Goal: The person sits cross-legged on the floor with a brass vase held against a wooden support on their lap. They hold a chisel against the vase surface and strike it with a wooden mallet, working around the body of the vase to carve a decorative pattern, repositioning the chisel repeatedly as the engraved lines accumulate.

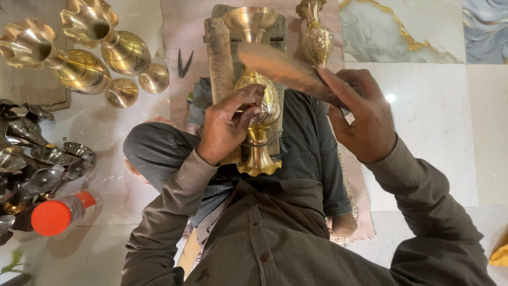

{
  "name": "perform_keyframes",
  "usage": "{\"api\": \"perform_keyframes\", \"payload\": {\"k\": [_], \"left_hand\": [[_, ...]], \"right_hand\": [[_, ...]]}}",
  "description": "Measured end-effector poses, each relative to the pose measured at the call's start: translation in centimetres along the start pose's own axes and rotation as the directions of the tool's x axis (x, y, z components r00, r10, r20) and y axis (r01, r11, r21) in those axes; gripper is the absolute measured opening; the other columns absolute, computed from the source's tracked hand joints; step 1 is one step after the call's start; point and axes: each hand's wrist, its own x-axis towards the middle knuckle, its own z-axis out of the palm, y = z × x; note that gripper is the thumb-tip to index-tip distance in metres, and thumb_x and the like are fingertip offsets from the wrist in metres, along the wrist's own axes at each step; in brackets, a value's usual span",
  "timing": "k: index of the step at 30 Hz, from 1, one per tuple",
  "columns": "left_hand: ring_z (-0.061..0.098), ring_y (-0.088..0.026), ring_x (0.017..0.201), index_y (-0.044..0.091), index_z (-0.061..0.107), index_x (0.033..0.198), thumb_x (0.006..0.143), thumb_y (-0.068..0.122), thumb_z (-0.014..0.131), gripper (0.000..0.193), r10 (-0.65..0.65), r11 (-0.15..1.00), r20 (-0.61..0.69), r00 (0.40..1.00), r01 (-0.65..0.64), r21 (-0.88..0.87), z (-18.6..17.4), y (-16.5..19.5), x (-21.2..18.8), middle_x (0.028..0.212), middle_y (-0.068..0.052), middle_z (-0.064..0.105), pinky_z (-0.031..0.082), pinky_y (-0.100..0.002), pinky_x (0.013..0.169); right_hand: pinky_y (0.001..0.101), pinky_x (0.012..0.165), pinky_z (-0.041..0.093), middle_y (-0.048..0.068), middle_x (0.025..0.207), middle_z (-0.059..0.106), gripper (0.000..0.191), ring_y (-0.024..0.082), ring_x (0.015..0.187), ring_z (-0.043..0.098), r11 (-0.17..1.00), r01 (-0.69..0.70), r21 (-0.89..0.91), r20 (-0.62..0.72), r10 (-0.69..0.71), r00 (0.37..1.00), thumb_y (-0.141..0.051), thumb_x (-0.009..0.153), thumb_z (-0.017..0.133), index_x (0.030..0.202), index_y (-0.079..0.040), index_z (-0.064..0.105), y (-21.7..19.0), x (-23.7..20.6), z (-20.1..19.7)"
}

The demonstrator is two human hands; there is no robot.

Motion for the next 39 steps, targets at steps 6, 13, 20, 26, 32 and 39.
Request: {"api": "perform_keyframes", "payload": {"k": [6, 13, 20, 26, 32, 39], "left_hand": [[0.077, -0.02, 0.107, 0.005, 0.06, 0.138, 0.097, -0.002, 0.072, 0.043, 0.01, 0.997, -0.022, 1.0, -0.008, 0.071, 0.1, 0.0, -0.2, 0.122, -0.015, 0.074, 0.068, -0.029, 0.086], [0.077, -0.024, 0.106, 0.002, 0.064, 0.132, 0.096, -0.004, 0.074, 0.038, 0.141, 0.976, -0.057, 0.988, -0.13, 0.172, 0.4, 0.4, -0.4, 0.118, -0.017, 0.074, 0.064, -0.034, 0.088], [0.076, -0.027, 0.104, 0.002, 0.064, 0.133, 0.096, -0.005, 0.073, 0.04, 0.195, 0.961, -0.031, 0.98, -0.184, 0.208, 0.2, 0.8, -1.0, 0.115, -0.017, 0.074, 0.063, -0.036, 0.086], [0.078, -0.025, 0.105, 0.004, 0.065, 0.127, 0.096, -0.009, 0.071, 0.034, 0.122, 0.988, -0.069, 0.99, -0.115, 0.102, 0.4, 0.4, -0.9, 0.114, -0.015, 0.075, 0.065, -0.034, 0.087], [0.078, -0.025, 0.105, 0.003, 0.067, 0.125, 0.094, -0.007, 0.074, 0.033, 0.141, 0.977, -0.065, 0.988, -0.128, 0.173, 0.5, 0.5, -0.9, 0.113, -0.016, 0.075, 0.065, -0.034, 0.084], [0.077, -0.026, 0.102, 0.001, 0.066, 0.124, 0.094, -0.004, 0.074, 0.032, 0.123, 0.98, -0.079, 0.989, -0.108, 0.168, 0.6, 0.5, -1.1, 0.112, -0.016, 0.074, 0.065, -0.035, 0.081]], "right_hand": [[0.0443, 0.087, 0.052, 0.015, 0.121, 0.063, 0.063, 0.029, 0.101, 0.063, 0.939, 0.157, -0.307, 0.081, -0.139, 0.987, 0.006, 0.091, 0.067, 0.15, -0.013, 0.06, 0.9, 1.1, 0.1], [0.0432, 0.087, 0.053, 0.015, 0.122, 0.061, 0.061, 0.03, 0.105, 0.063, 0.963, 0.127, -0.237, 0.02, -0.126, 0.992, 0.007, 0.092, 0.065, 0.149, -0.014, 0.06, 0.2, 0.8, -0.1], [0.0445, 0.082, 0.052, 0.016, 0.12, 0.061, 0.057, 0.032, 0.102, 0.062, 0.975, 0.119, -0.188, 0.0, -0.121, 0.993, 0.006, 0.09, 0.066, 0.145, -0.012, 0.06, -1.0, 1.0, -0.1], [0.0433, 0.087, 0.053, 0.016, 0.123, 0.059, 0.059, 0.031, 0.105, 0.062, 0.992, 0.077, -0.102, -0.014, -0.079, 0.997, 0.004, 0.092, 0.065, 0.148, -0.014, 0.058, -1.8, 0.7, 0.1], [0.0468, 0.088, 0.049, 0.016, 0.119, 0.061, 0.061, 0.034, 0.102, 0.061, 0.962, 0.11, -0.248, -0.019, -0.118, 0.993, 0.009, 0.085, 0.064, 0.142, -0.011, 0.062, -1.8, 0.4, 0.2], [0.0415, 0.088, 0.046, 0.014, 0.125, 0.062, 0.063, 0.031, 0.105, 0.06, 0.954, 0.12, -0.273, -0.023, -0.131, 0.991, 0.011, 0.091, 0.063, 0.149, -0.013, 0.063, -1.0, -0.6, 0.8]]}}
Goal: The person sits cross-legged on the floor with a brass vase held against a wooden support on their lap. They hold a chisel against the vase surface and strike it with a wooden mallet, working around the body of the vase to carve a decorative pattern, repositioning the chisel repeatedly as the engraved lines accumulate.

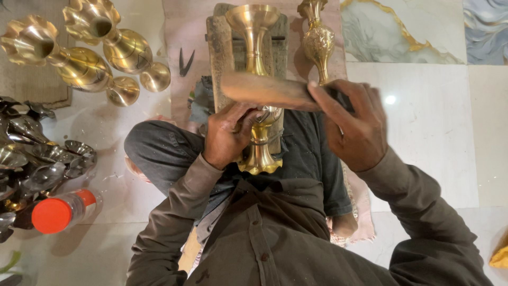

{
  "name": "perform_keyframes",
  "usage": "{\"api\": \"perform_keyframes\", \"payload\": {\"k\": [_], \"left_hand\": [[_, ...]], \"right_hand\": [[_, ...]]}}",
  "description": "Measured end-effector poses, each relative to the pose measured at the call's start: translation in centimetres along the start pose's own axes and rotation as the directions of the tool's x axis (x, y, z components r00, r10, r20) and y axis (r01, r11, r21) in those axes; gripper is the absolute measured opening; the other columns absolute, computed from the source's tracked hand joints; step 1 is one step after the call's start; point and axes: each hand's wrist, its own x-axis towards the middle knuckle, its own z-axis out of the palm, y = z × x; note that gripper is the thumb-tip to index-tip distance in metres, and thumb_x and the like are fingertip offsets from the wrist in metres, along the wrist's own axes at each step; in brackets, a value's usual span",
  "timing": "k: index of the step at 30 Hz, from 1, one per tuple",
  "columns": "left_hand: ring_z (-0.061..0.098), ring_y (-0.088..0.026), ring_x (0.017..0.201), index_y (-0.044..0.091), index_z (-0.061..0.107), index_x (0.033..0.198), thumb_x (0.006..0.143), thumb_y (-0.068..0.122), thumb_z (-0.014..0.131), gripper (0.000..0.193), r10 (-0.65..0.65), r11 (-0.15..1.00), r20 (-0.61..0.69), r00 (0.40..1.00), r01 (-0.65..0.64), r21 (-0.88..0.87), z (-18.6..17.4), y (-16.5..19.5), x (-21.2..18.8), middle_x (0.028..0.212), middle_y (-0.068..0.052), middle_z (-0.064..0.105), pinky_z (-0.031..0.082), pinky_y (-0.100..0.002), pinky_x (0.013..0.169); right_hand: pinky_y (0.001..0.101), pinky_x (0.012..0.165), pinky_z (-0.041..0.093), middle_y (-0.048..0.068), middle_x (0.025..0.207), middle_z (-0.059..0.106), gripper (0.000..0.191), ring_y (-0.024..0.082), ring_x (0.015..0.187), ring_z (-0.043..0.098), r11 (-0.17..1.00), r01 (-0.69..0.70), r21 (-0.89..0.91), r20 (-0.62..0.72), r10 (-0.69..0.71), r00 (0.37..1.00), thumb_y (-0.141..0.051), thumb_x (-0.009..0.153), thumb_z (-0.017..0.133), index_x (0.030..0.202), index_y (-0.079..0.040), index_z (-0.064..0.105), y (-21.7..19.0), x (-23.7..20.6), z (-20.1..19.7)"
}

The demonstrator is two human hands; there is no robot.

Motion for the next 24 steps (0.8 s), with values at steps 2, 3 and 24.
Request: {"api": "perform_keyframes", "payload": {"k": [2, 3, 24], "left_hand": [[0.077, -0.026, 0.103, 0.0, 0.066, 0.124, 0.093, -0.005, 0.074, 0.033, 0.002, 1.0, -0.007, 1.0, -0.002, -0.012, 0.1, 0.0, 0.0, 0.114, -0.017, 0.073, 0.065, -0.035, 0.082], [0.078, -0.026, 0.102, 0.001, 0.067, 0.122, 0.093, -0.005, 0.074, 0.03, -0.02, 1.0, 0.001, 1.0, 0.02, -0.004, 0.1, 0.1, -0.1, 0.113, -0.016, 0.074, 0.065, -0.035, 0.081], [0.077, -0.029, 0.095, 0.004, 0.07, 0.117, 0.095, -0.002, 0.073, 0.022, 0.01, 0.999, -0.005, 1.0, -0.009, 0.047, 0.0, -0.1, -0.3, 0.106, -0.016, 0.075, 0.062, -0.038, 0.077]], "right_hand": [[0.0413, 0.088, 0.047, 0.013, 0.123, 0.063, 0.062, 0.029, 0.104, 0.061, 1.0, -0.005, -0.02, 0.028, 0.006, 1.0, 0.012, 0.093, 0.064, 0.15, -0.012, 0.063, 0.2, 0.0, 0.1], [0.0412, 0.089, 0.047, 0.013, 0.123, 0.063, 0.061, 0.029, 0.104, 0.061, 1.0, -0.007, -0.023, 0.049, 0.009, 0.999, 0.012, 0.094, 0.064, 0.15, -0.011, 0.064, 0.2, 0.0, 0.2], [0.0411, 0.088, 0.048, 0.01, 0.124, 0.063, 0.055, 0.025, 0.103, 0.06, 0.995, 0.025, -0.092, -0.004, -0.025, 1.0, 0.009, 0.1, 0.065, 0.15, -0.013, 0.063, 0.3, -1.4, 1.7]]}}
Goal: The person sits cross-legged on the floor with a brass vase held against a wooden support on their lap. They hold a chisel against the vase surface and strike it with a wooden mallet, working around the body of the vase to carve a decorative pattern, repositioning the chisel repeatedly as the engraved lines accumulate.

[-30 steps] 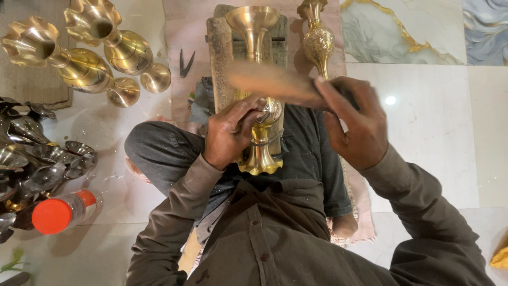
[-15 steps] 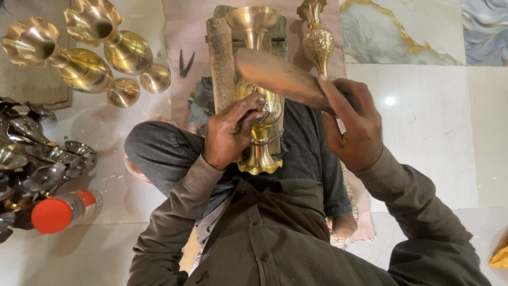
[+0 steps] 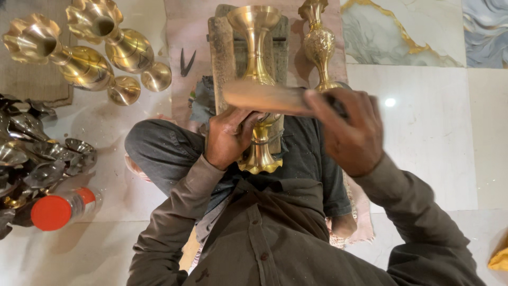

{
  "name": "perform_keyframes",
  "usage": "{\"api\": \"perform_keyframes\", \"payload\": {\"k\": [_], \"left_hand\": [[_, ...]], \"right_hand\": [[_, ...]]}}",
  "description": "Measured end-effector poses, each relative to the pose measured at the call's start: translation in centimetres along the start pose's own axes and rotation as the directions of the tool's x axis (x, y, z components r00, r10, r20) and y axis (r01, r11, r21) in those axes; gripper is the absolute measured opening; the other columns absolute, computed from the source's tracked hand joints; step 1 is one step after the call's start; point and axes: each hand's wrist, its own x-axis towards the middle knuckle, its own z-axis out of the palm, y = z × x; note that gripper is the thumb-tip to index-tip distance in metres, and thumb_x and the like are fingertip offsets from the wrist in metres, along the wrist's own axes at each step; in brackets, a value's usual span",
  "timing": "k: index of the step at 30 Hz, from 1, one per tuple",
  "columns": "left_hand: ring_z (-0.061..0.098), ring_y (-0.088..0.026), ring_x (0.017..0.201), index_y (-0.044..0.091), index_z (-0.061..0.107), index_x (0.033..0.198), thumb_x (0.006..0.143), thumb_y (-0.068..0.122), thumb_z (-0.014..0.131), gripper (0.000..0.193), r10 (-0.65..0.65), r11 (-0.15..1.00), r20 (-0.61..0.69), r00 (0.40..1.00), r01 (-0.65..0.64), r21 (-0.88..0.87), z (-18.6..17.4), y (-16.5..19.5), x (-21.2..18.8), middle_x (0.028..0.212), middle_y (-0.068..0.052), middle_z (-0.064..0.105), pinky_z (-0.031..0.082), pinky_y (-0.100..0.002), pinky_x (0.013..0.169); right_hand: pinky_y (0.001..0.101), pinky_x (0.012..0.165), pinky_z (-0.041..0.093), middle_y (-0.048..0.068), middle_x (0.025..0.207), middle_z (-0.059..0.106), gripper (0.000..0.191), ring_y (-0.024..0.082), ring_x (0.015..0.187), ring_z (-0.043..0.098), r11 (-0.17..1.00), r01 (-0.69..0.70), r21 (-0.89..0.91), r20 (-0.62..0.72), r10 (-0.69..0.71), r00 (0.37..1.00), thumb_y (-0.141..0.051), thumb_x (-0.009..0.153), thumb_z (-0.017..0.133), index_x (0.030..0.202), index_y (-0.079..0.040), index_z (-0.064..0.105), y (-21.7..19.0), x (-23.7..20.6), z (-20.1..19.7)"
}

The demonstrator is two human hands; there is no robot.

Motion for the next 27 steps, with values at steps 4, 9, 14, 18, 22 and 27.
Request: {"api": "perform_keyframes", "payload": {"k": [4, 9, 14, 18, 22, 27], "left_hand": [[0.077, -0.029, 0.098, 0.002, 0.068, 0.117, 0.096, -0.001, 0.073, 0.022, 0.022, 0.999, -0.015, 1.0, -0.023, -0.027, 0.2, 0.0, -0.1, 0.107, -0.015, 0.075, 0.063, -0.037, 0.08], [0.077, -0.029, 0.097, 0.001, 0.068, 0.123, 0.096, -0.004, 0.072, 0.027, 0.04, 0.999, -0.039, 0.998, -0.041, -0.003, 0.7, -0.4, -1.2, 0.11, -0.017, 0.075, 0.063, -0.037, 0.079], [0.077, -0.019, 0.101, 0.002, 0.062, 0.131, 0.102, -0.006, 0.068, 0.03, 0.076, 0.993, -0.209, 0.975, -0.092, -0.068, 1.5, -1.9, -1.1, 0.111, -0.013, 0.075, 0.067, -0.029, 0.086], [0.074, -0.013, 0.101, -0.002, 0.055, 0.141, 0.101, -0.003, 0.072, 0.044, -0.146, 0.971, -0.222, 0.964, 0.097, -0.218, 1.4, -1.4, -1.6, 0.109, -0.011, 0.075, 0.063, -0.026, 0.085], [0.072, -0.012, 0.103, -0.002, 0.058, 0.14, 0.101, -0.004, 0.071, 0.042, -0.241, 0.939, -0.18, 0.954, 0.182, -0.292, 2.1, -0.5, -1.2, 0.112, -0.01, 0.074, 0.062, -0.024, 0.088], [0.072, -0.012, 0.104, -0.002, 0.057, 0.142, 0.1, -0.003, 0.071, 0.043, -0.287, 0.907, -0.237, 0.928, 0.183, -0.379, 3.2, -0.2, -1.1, 0.111, -0.01, 0.073, 0.062, -0.025, 0.091]], "right_hand": [[0.0432, 0.09, 0.048, 0.012, 0.125, 0.06, 0.056, 0.028, 0.109, 0.06, 0.996, -0.062, 0.061, -0.065, 0.066, 0.996, 0.006, 0.095, 0.064, 0.147, -0.014, 0.061, -0.6, 0.0, -0.7], [0.0456, 0.088, 0.046, 0.011, 0.121, 0.063, 0.059, 0.03, 0.104, 0.061, 0.993, 0.013, -0.121, 0.078, -0.003, 0.997, 0.008, 0.09, 0.063, 0.145, -0.014, 0.066, -1.1, 0.1, -1.6], [0.0458, 0.089, 0.046, 0.013, 0.124, 0.062, 0.06, 0.031, 0.106, 0.061, 0.996, -0.084, 0.008, 0.043, 0.083, 0.996, 0.007, 0.091, 0.062, 0.148, -0.012, 0.063, -0.4, -0.4, -0.8], [0.0443, 0.083, 0.046, 0.01, 0.12, 0.065, 0.059, 0.029, 0.101, 0.062, 0.991, -0.059, -0.116, 0.149, 0.076, 0.986, 0.004, 0.091, 0.064, 0.147, -0.015, 0.064, 1.1, -0.5, 0.0], [0.0438, 0.081, 0.046, 0.01, 0.117, 0.064, 0.062, 0.029, 0.097, 0.061, 0.997, -0.021, -0.068, 0.203, 0.035, 0.978, 0.002, 0.089, 0.063, 0.149, -0.016, 0.062, 2.5, 0.1, 0.7], [0.0436, 0.079, 0.044, 0.01, 0.115, 0.062, 0.058, 0.025, 0.091, 0.057, 0.973, 0.101, -0.207, 0.185, -0.063, 0.981, 0.002, 0.094, 0.062, 0.148, -0.019, 0.065, 3.7, 1.2, 0.7]]}}
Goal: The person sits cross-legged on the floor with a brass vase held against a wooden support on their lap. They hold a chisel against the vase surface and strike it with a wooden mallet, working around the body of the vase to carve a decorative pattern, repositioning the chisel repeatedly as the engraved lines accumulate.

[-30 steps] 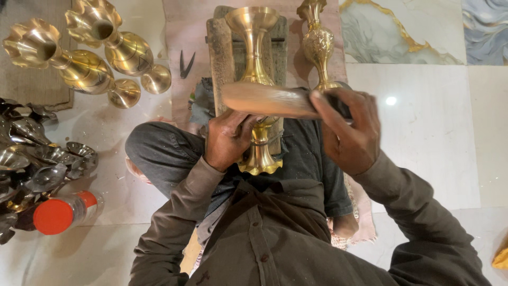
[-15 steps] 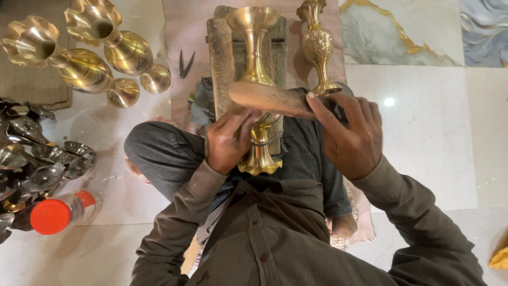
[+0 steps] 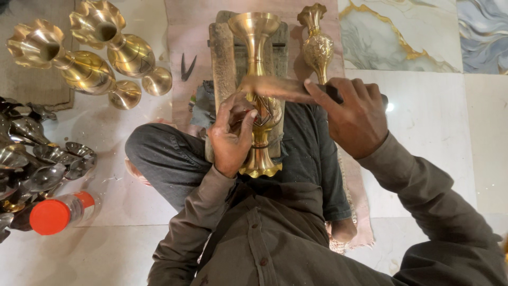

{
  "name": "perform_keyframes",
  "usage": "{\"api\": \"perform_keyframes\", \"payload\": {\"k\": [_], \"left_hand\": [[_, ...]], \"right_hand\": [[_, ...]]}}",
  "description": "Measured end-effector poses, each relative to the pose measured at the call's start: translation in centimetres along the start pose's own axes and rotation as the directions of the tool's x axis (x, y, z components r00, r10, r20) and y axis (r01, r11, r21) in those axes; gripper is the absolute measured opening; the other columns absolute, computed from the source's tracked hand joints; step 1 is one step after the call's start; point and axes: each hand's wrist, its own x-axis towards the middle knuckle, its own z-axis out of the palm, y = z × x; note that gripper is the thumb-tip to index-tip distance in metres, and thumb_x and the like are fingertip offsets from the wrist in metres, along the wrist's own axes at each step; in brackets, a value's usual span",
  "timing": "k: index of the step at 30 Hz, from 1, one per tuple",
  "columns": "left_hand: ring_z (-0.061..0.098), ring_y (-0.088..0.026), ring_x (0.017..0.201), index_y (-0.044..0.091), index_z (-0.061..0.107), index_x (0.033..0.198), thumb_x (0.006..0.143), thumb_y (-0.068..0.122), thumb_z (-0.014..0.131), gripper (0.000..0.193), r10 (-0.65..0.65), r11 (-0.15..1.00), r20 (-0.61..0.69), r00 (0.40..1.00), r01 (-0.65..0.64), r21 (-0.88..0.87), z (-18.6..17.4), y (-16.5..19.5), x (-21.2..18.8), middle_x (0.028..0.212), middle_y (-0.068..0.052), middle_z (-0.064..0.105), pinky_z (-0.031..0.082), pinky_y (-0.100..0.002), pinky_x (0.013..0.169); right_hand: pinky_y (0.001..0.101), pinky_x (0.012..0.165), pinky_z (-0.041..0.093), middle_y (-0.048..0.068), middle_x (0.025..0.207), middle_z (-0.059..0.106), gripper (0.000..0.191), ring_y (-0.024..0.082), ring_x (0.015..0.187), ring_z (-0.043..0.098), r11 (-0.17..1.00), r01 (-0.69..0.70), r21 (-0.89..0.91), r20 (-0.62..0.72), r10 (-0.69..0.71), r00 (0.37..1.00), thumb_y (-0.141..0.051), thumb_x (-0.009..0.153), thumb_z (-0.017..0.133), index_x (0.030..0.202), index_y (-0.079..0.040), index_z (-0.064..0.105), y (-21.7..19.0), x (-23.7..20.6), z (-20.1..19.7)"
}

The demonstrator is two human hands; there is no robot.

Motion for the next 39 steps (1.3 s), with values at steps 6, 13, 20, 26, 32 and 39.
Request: {"api": "perform_keyframes", "payload": {"k": [6, 13, 20, 26, 32, 39], "left_hand": [[0.075, -0.015, 0.104, -0.002, 0.057, 0.14, 0.1, -0.002, 0.072, 0.043, 0.041, 0.994, -0.037, 0.999, -0.037, 0.102, 0.6, -0.2, -0.5, 0.112, -0.011, 0.075, 0.064, -0.027, 0.09], [0.076, -0.016, 0.105, -0.002, 0.057, 0.141, 0.101, -0.001, 0.071, 0.042, 0.069, 0.99, 0.0, 0.998, -0.069, 0.119, 0.2, -0.6, -0.2, 0.112, -0.012, 0.076, 0.065, -0.027, 0.089], [0.077, -0.015, 0.099, -0.003, 0.059, 0.138, 0.1, -0.002, 0.071, 0.04, 0.089, 0.985, -0.028, 0.996, -0.084, 0.152, 0.4, -1.4, -0.4, 0.106, -0.011, 0.077, 0.065, -0.027, 0.086], [0.078, -0.016, 0.097, -0.003, 0.059, 0.135, 0.099, 0.0, 0.072, 0.039, 0.072, 0.98, -0.048, 0.996, -0.062, 0.187, 0.6, -1.2, -0.1, 0.104, -0.012, 0.078, 0.065, -0.027, 0.084], [0.079, -0.015, 0.095, -0.001, 0.06, 0.134, 0.098, 0.002, 0.073, 0.038, 0.033, 0.982, -0.062, 0.998, -0.021, 0.186, 0.9, -0.9, -0.1, 0.103, -0.012, 0.077, 0.065, -0.028, 0.081], [0.079, -0.018, 0.095, -0.001, 0.061, 0.133, 0.099, 0.001, 0.072, 0.035, 0.141, 0.96, -0.055, 0.989, -0.123, 0.252, 1.0, -1.4, -0.8, 0.104, -0.013, 0.077, 0.066, -0.029, 0.08]], "right_hand": [[0.0432, 0.088, 0.045, 0.007, 0.117, 0.061, 0.053, 0.024, 0.098, 0.059, 0.987, 0.089, -0.131, -0.007, -0.091, 0.996, -0.003, 0.096, 0.063, 0.146, -0.02, 0.069, 0.7, 1.2, -0.5], [0.0412, 0.086, 0.044, 0.007, 0.119, 0.061, 0.048, 0.023, 0.097, 0.058, 0.977, 0.116, -0.182, 0.003, -0.117, 0.993, -0.004, 0.102, 0.065, 0.148, -0.019, 0.067, 0.8, 2.9, -2.4], [0.0425, 0.084, 0.046, 0.013, 0.118, 0.061, 0.063, 0.027, 0.098, 0.059, 0.973, 0.103, 0.207, -0.039, -0.097, 0.995, 0.004, 0.092, 0.061, 0.152, -0.013, 0.06, -0.1, 4.6, -4.3], [0.0442, 0.088, 0.046, 0.012, 0.117, 0.06, 0.058, 0.028, 0.103, 0.057, 0.969, 0.185, 0.164, -0.09, -0.172, 0.981, 0.001, 0.097, 0.064, 0.151, -0.017, 0.058, -0.2, 5.5, -4.8], [0.041, 0.084, 0.043, 0.008, 0.115, 0.064, 0.058, 0.024, 0.098, 0.057, 0.982, 0.186, -0.024, -0.024, -0.187, 0.982, -0.001, 0.097, 0.065, 0.152, -0.02, 0.065, 0.1, 5.3, -4.2], [0.0412, 0.093, 0.047, 0.006, 0.122, 0.066, 0.049, 0.022, 0.099, 0.058, 0.972, 0.228, -0.062, -0.108, -0.234, 0.966, -0.004, 0.107, 0.06, 0.151, -0.025, 0.064, 0.2, 4.6, -3.4]]}}
